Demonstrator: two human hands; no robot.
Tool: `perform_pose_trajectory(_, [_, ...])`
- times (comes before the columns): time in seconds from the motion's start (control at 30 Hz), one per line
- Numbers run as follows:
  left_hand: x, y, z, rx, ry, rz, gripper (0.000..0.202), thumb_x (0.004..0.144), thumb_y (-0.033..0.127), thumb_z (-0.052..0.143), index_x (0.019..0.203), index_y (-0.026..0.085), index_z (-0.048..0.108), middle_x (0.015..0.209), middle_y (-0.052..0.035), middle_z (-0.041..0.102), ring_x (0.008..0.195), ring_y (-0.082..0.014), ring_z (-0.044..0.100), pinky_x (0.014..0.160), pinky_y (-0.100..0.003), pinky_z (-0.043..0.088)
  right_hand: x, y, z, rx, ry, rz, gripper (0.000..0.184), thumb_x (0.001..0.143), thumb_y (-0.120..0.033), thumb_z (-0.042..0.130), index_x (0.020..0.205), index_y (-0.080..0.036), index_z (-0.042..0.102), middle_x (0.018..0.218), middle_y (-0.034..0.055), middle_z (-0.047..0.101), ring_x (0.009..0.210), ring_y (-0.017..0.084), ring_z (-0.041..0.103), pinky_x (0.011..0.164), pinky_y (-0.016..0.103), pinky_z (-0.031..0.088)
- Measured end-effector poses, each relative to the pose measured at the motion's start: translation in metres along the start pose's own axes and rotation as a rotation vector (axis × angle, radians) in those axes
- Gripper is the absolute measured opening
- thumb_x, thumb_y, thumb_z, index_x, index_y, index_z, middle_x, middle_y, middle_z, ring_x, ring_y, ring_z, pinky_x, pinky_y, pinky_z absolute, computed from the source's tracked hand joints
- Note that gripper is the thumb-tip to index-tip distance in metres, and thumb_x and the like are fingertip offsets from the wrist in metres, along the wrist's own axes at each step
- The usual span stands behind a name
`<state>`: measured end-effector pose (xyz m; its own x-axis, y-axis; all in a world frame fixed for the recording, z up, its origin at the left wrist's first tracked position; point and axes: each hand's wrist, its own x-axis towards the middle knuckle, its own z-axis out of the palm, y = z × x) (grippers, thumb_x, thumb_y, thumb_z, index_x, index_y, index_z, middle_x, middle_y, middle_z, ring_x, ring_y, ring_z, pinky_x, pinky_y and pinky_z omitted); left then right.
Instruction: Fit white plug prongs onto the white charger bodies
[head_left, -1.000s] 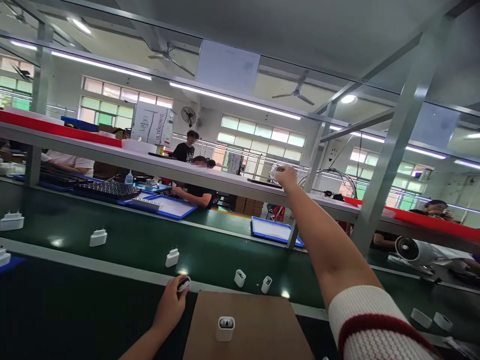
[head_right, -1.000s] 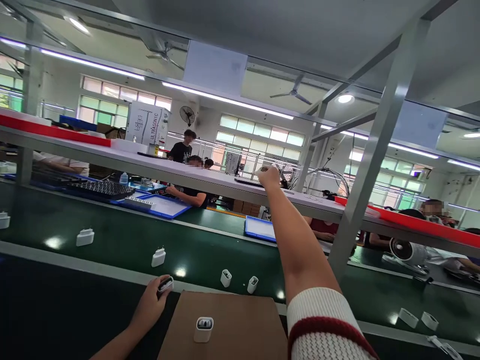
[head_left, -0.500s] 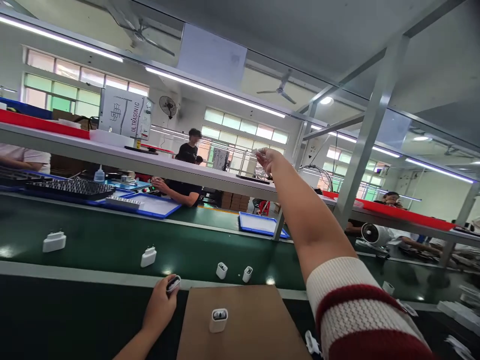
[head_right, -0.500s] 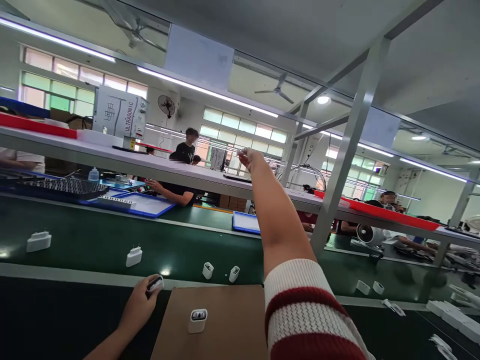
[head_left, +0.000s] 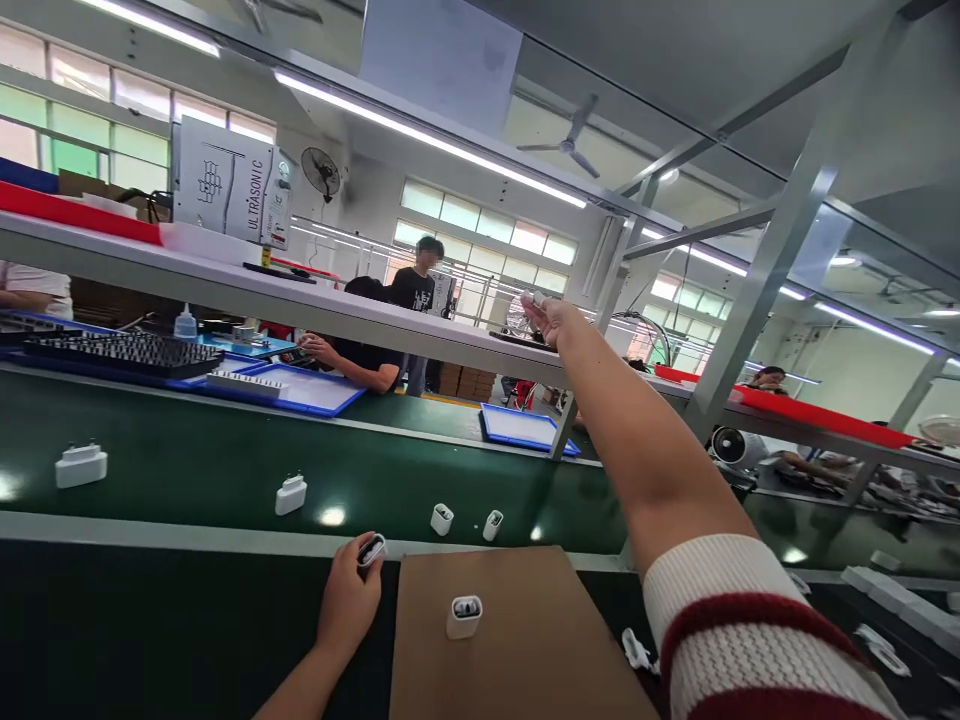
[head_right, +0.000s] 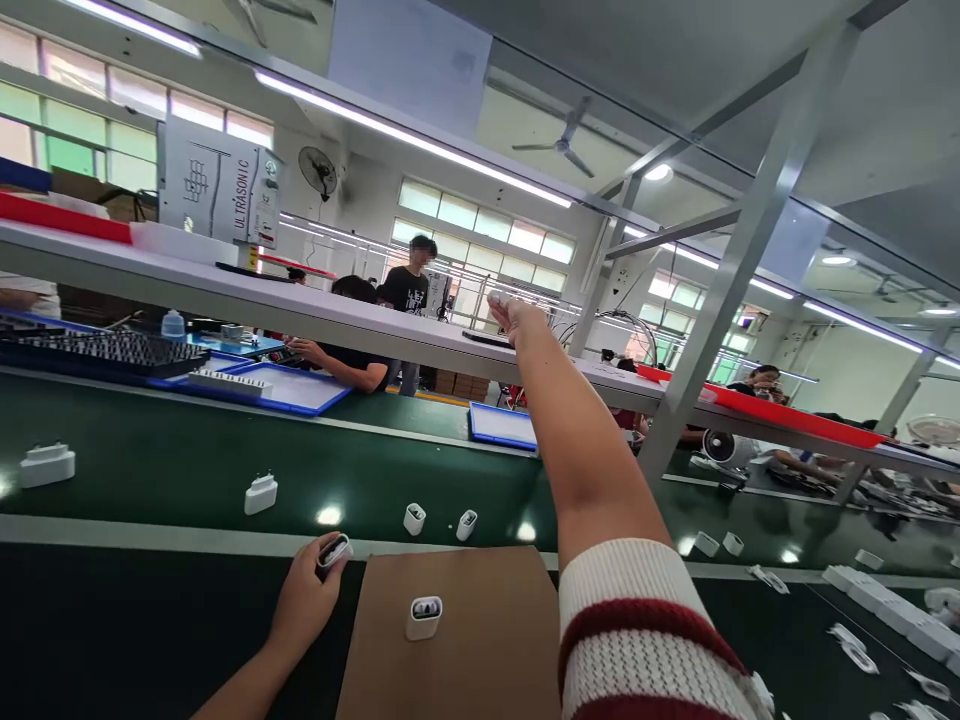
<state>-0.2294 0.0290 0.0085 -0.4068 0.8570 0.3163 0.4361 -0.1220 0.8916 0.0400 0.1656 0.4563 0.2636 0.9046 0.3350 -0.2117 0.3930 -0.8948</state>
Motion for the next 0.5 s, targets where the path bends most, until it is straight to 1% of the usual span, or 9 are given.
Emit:
perform_pose_trajectory(0.1, [-0.002, 0.004, -0.002, -0.016, -0.033, -0.033, 0.072, 0.075, 0.064, 0.05, 0.123, 0.012, 0.064, 0.124, -0.0182, 0.062, 0.115, -0.0361, 0.061, 0.102, -0.05, 0.052, -0.001, 0.001, -0.004, 0.021, 0.016, 0.027, 0.013, 0.092, -0.007, 0.069, 0.104, -0.011, 0.067, 0.075, 0.0014, 0.074, 0.064, 0.009, 0.074, 0.061, 0.013, 0.063])
perform_pose_trajectory(0.2, [-0.005, 0.007, -0.005, -0.032, -0.051, -0.075, 0.074, 0.074, 0.065, 0.053, 0.124, 0.012, 0.064, 0.125, -0.0178, 0.062, 0.116, -0.0365, 0.061, 0.101, -0.05, 0.053, -0.003, 0.004, -0.01, 0.026, 0.039, 0.008, 0.019, 0.088, -0.009, 0.076, 0.103, -0.013, 0.065, 0.074, -0.001, 0.074, 0.064, 0.008, 0.073, 0.061, 0.013, 0.062])
perform_pose_trajectory(0.27, [-0.006, 0.009, -0.008, -0.03, -0.062, -0.102, 0.074, 0.073, 0.066, 0.054, 0.124, 0.013, 0.064, 0.126, -0.0173, 0.062, 0.116, -0.0366, 0.061, 0.099, -0.05, 0.053, -0.004, 0.009, -0.015, 0.021, 0.085, -0.021, 0.022, 0.087, -0.015, 0.079, 0.102, -0.014, 0.063, 0.072, -0.0023, 0.072, 0.063, 0.008, 0.072, 0.058, 0.014, 0.061])
perform_pose_trajectory(0.4, [-0.007, 0.012, -0.015, 0.001, -0.07, -0.127, 0.074, 0.074, 0.065, 0.053, 0.126, 0.014, 0.063, 0.128, -0.0172, 0.061, 0.117, -0.0363, 0.06, 0.099, -0.05, 0.053, -0.009, 0.017, -0.027, -0.056, 0.196, -0.07, 0.029, 0.083, -0.029, 0.084, 0.088, -0.019, 0.058, 0.062, -0.0063, 0.063, 0.051, 0.007, 0.062, 0.048, 0.015, 0.056])
perform_pose_trajectory(0.5, [-0.005, 0.013, -0.015, 0.031, -0.067, -0.115, 0.075, 0.075, 0.064, 0.051, 0.127, 0.011, 0.062, 0.128, -0.0187, 0.061, 0.117, -0.037, 0.059, 0.1, -0.05, 0.052, -0.018, 0.024, -0.041, -0.125, 0.177, -0.071, 0.032, 0.083, -0.033, 0.084, 0.083, -0.02, 0.055, 0.061, -0.0068, 0.062, 0.05, 0.006, 0.059, 0.048, 0.015, 0.056])
